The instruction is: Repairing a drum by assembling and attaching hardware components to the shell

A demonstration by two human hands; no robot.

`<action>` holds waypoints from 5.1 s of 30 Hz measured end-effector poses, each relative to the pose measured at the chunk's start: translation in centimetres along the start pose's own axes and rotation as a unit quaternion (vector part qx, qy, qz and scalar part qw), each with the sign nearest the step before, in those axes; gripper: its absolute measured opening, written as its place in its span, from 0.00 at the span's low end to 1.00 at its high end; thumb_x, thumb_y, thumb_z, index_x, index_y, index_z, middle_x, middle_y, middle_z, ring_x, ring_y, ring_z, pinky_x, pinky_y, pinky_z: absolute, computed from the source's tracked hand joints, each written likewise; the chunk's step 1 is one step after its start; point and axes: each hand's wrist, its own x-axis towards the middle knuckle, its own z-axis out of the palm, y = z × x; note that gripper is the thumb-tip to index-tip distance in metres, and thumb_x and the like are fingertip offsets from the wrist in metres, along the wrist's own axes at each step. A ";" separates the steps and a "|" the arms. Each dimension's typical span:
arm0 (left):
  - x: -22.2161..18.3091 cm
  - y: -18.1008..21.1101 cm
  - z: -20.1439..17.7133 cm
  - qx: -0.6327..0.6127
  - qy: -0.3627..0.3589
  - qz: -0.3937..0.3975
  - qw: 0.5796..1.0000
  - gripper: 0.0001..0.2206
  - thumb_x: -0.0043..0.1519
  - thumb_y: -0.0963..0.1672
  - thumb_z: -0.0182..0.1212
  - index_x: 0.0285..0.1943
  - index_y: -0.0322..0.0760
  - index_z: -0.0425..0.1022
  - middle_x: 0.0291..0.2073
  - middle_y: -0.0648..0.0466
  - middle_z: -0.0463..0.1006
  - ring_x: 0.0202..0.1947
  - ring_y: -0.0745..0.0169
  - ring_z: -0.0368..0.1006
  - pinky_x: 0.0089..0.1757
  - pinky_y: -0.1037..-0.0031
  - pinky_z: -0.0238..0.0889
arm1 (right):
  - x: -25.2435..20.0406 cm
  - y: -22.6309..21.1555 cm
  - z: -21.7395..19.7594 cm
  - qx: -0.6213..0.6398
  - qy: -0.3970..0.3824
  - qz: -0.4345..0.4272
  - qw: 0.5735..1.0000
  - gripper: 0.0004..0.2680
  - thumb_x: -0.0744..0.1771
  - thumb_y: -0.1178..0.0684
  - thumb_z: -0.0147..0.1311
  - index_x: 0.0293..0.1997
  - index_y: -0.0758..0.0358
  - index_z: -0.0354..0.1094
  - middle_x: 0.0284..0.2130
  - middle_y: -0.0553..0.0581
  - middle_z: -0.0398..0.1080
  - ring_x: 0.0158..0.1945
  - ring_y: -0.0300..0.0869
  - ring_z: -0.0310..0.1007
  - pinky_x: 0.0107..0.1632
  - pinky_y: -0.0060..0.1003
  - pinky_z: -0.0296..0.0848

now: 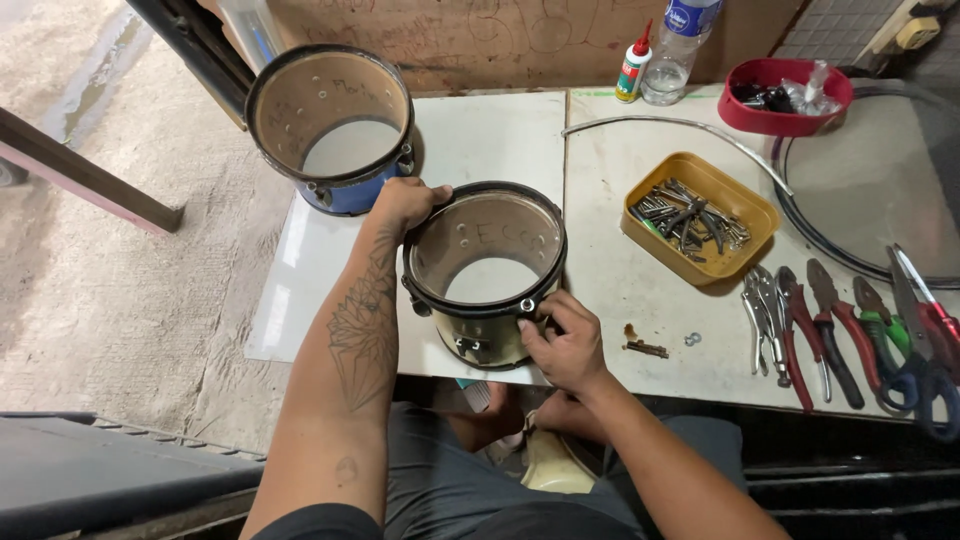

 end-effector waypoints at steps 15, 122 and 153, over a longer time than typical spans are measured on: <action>-6.3 3.6 -0.3 0.119 0.075 0.218 0.966 0.13 0.60 0.53 0.61 0.47 0.53 0.84 0.41 0.54 0.84 0.50 0.46 0.78 0.50 0.57 0.70 | -0.7 1.4 0.2 0.002 0.012 -0.003 1.000 0.06 0.63 0.57 0.64 0.29 0.63 0.69 0.26 0.57 0.70 0.17 0.41 0.64 0.19 0.31 0.64; -8.9 7.0 7.4 -0.256 -0.075 0.061 0.962 0.27 0.66 0.57 0.56 0.54 0.29 0.77 0.46 0.39 0.76 0.51 0.45 0.72 0.50 0.59 0.67 | 8.1 2.1 -10.5 0.191 0.217 0.421 0.860 0.13 0.64 0.42 0.65 0.38 0.64 0.76 0.35 0.60 0.72 0.40 0.49 0.72 0.48 0.46 0.76; -19.1 10.3 7.0 0.113 -0.234 0.594 0.761 0.04 0.58 0.45 0.66 0.39 0.44 0.78 0.35 0.52 0.79 0.39 0.45 0.77 0.42 0.59 0.71 | 7.1 6.4 -10.6 0.218 0.214 0.382 0.872 0.15 0.64 0.39 0.68 0.40 0.62 0.79 0.36 0.60 0.74 0.44 0.46 0.75 0.52 0.47 0.76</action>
